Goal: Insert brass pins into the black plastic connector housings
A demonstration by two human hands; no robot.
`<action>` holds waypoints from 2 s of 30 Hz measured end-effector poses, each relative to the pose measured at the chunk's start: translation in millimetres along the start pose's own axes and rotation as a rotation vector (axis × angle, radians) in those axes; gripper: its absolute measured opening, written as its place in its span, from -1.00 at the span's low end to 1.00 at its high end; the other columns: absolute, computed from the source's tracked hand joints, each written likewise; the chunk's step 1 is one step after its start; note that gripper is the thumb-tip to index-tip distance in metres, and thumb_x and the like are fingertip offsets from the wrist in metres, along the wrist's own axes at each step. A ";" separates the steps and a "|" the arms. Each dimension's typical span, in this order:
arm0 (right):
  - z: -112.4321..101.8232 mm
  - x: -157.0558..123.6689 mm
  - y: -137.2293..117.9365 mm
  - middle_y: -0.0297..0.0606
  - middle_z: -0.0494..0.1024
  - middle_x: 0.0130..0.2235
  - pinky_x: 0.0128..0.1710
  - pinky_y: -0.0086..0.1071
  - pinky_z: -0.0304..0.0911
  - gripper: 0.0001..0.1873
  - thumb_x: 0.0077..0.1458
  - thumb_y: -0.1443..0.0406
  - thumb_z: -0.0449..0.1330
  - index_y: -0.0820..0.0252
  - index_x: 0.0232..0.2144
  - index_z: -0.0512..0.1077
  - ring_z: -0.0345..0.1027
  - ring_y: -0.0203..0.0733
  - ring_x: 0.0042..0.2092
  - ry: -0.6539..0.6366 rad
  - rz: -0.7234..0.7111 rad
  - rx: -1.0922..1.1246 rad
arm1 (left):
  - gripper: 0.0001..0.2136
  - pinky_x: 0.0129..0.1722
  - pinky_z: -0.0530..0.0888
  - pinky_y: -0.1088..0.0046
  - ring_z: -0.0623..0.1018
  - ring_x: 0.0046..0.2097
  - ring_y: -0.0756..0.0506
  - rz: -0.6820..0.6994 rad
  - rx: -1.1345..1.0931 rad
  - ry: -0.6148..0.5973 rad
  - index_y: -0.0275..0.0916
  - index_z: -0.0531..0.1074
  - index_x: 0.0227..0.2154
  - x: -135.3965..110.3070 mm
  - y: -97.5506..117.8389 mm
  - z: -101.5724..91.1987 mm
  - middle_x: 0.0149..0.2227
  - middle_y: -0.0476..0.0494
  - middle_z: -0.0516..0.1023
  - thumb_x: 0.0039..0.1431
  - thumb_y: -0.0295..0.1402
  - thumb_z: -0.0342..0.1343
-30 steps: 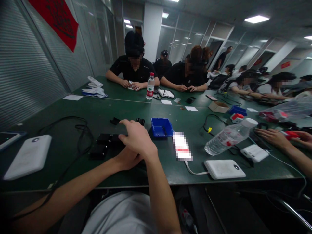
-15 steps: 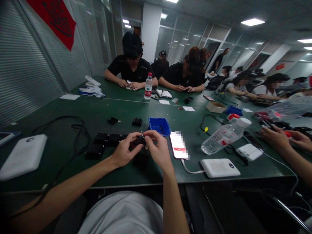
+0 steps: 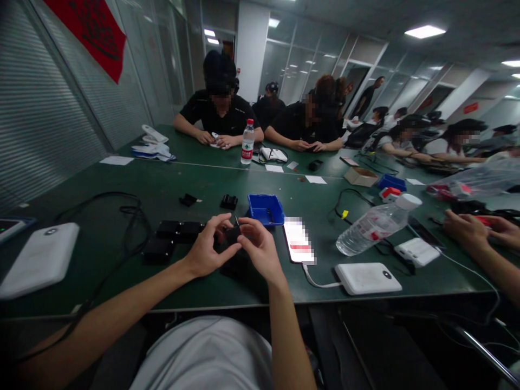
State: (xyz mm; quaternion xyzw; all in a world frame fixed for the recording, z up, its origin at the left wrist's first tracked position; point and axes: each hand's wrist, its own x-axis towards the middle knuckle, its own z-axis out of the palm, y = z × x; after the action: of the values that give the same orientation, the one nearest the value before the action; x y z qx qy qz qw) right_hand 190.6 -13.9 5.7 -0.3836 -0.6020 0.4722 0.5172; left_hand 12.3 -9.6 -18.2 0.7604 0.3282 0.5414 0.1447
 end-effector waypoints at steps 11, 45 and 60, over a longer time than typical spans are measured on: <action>7.6 -30.9 16.1 -0.28 0.61 -0.22 -0.10 -0.24 0.52 -0.54 0.13 0.37 0.32 0.08 0.08 0.41 0.57 -0.17 -0.20 0.317 -0.302 -0.301 | -0.54 -0.18 0.60 0.35 0.57 -0.05 -0.14 0.008 -0.003 -0.069 -0.16 0.30 0.11 4.1 6.6 -2.9 0.01 -0.20 0.49 0.16 -0.43 0.24; 6.5 -37.8 15.1 -0.14 0.60 -0.06 -0.04 -0.20 0.44 -0.65 0.33 0.26 0.15 0.10 0.14 0.40 0.52 -0.10 -0.09 0.301 -0.197 -0.314 | -0.60 -0.02 0.63 0.26 0.60 0.13 -0.19 -0.015 -0.080 -0.105 -0.15 0.32 0.11 3.9 7.8 -3.4 0.19 -0.29 0.53 0.23 -0.46 0.20; 5.3 -39.4 14.6 -0.17 0.56 -0.10 -0.14 -0.22 0.46 -0.61 0.39 0.10 0.08 0.10 0.15 0.40 0.52 -0.12 -0.19 0.299 -0.149 -0.286 | -0.67 -0.23 0.56 0.39 0.58 -0.22 -0.08 0.012 0.066 -0.124 -0.17 0.38 0.05 5.5 7.4 -6.3 -0.13 -0.11 0.57 0.23 -0.39 0.22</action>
State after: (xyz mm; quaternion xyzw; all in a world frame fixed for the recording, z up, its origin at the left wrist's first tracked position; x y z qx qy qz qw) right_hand 191.8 -48.5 -18.7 -0.4734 -0.6061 0.2802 0.5744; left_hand 10.1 -12.4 -7.6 0.7987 0.3319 0.4830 0.1365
